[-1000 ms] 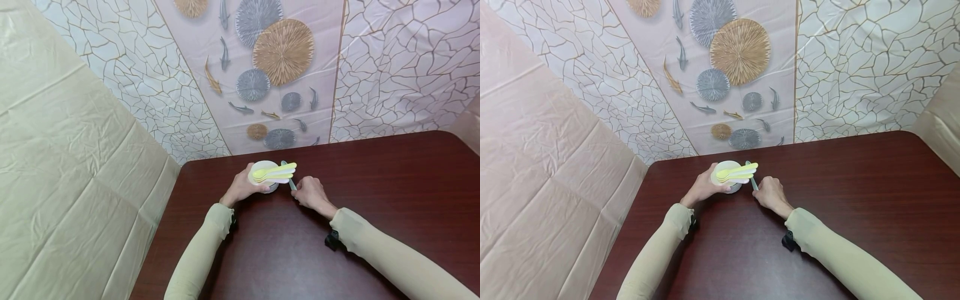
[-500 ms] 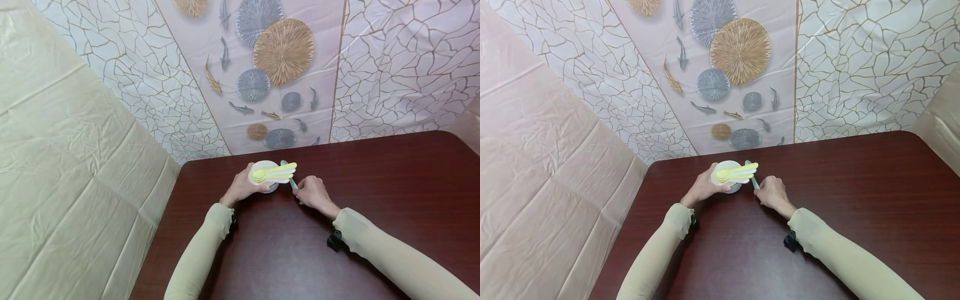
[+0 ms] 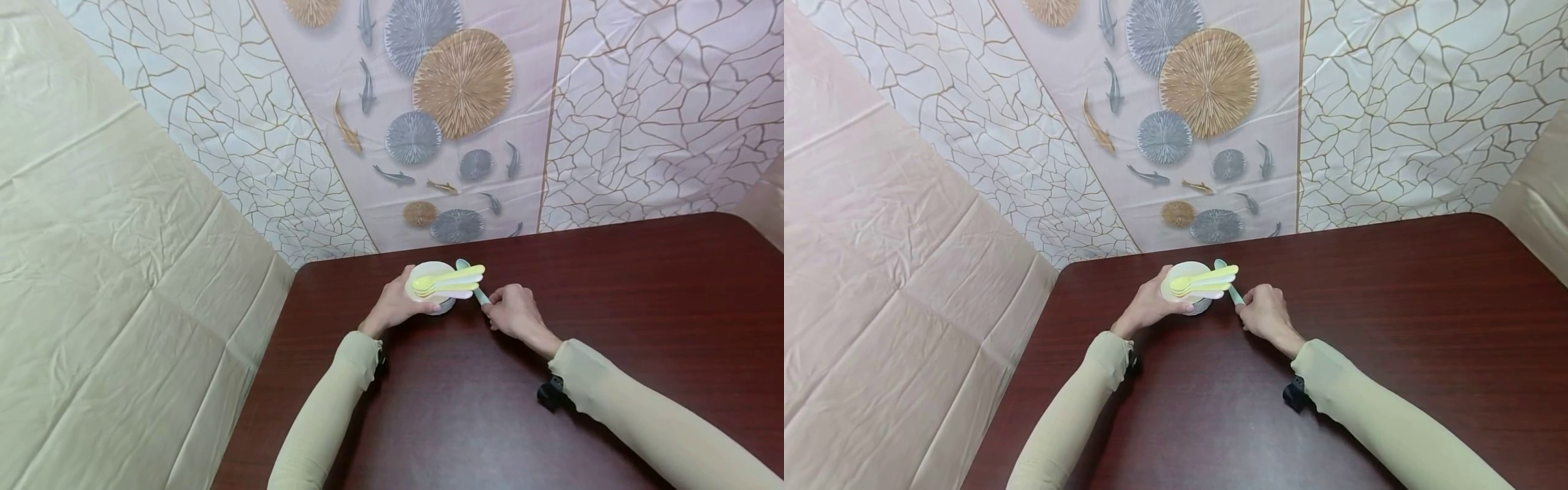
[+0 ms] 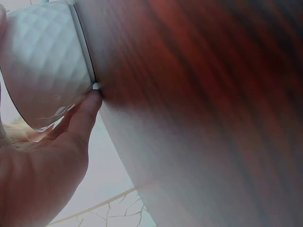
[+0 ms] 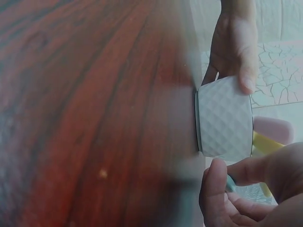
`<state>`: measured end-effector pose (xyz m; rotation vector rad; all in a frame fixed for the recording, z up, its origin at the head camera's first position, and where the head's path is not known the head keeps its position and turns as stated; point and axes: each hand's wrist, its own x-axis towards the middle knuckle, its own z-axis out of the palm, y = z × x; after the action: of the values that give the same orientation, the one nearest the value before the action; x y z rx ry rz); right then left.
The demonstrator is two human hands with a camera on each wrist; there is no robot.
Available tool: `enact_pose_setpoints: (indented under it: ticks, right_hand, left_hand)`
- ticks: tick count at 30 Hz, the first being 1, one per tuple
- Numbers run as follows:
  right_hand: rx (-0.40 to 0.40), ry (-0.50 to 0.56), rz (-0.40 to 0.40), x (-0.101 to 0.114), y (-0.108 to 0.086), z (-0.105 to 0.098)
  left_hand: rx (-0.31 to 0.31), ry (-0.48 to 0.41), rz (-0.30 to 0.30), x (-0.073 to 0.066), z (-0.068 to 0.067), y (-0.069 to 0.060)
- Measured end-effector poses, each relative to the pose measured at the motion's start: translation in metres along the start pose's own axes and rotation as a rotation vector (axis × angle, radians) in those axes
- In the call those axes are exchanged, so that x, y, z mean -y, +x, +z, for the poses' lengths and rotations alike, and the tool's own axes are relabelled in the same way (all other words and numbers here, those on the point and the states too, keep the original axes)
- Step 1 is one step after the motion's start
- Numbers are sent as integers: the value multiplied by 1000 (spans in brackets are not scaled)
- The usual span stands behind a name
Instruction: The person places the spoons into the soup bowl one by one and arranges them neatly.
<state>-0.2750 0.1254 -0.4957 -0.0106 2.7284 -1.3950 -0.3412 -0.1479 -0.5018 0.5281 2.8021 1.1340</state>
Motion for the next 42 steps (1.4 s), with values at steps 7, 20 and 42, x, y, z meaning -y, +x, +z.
enact_pose_setpoints:
  ticks: [7, 20, 42]
  right_hand:
    - [-25, 36, -13, -2, -1, -5]
    - [-66, 71, -1, 0, -5, -13]
    - [-150, 131, 16, -2, -8, -39]
  left_hand:
    - [6, -3, -6, 0, 0, 0]
    - [0, 9, 5, 0, 0, -1]
    - [-4, 21, 9, -1, -1, -1]
